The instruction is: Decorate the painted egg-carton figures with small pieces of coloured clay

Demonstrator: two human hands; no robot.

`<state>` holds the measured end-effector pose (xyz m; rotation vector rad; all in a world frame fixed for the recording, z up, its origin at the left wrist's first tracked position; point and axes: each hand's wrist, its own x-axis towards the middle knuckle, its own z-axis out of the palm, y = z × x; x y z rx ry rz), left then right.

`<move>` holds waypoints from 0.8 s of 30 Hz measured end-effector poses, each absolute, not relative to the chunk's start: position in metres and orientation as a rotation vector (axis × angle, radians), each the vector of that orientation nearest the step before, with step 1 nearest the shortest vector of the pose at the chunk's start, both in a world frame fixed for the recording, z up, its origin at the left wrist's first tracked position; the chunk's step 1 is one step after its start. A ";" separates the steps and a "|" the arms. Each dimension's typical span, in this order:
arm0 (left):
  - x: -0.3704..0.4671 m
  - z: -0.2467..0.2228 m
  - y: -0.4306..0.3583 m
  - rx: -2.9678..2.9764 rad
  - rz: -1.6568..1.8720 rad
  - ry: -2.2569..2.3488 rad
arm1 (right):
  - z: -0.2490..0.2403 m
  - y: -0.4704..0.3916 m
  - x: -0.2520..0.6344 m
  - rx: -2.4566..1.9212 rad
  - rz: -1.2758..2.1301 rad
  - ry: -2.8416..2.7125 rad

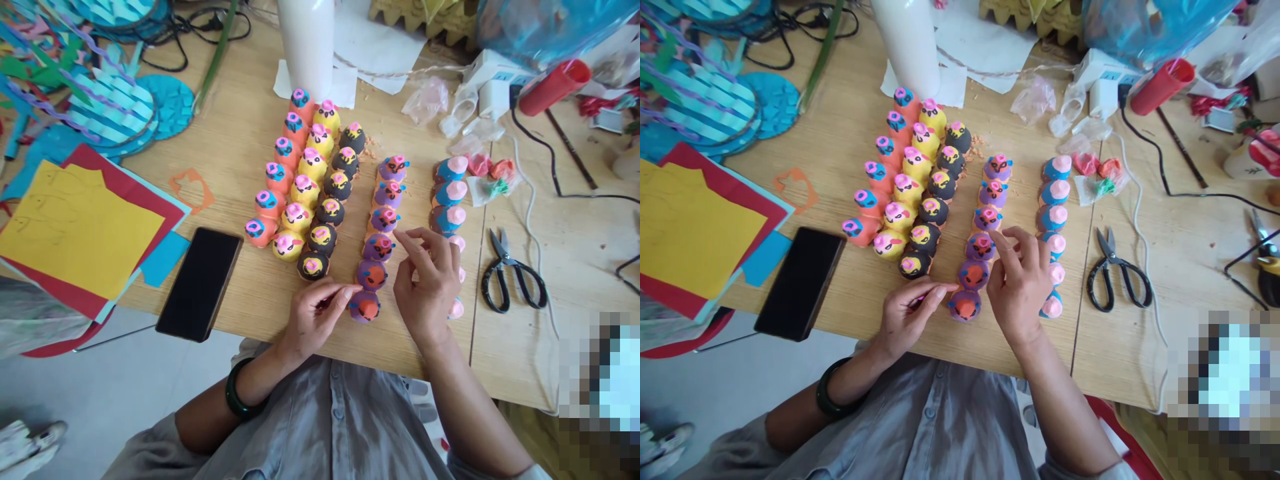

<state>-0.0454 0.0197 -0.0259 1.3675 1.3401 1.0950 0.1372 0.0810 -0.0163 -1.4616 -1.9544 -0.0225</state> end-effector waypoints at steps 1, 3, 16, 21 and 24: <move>-0.045 -0.026 0.020 1.369 1.096 1.341 | -0.017 0.080 0.137 -1.471 -0.010 -1.955; -0.045 -0.027 0.019 1.370 1.100 1.334 | -0.018 0.079 0.135 -1.480 0.042 -1.963; -0.044 -0.027 0.019 1.409 1.131 1.329 | -0.017 0.074 0.133 -1.392 -0.010 -2.043; -0.044 -0.029 0.018 1.367 1.139 1.330 | -0.018 0.075 0.132 -1.387 -0.116 -2.059; -0.045 -0.029 0.016 1.128 1.166 1.276 | -0.014 0.074 0.133 -1.369 -0.075 -2.019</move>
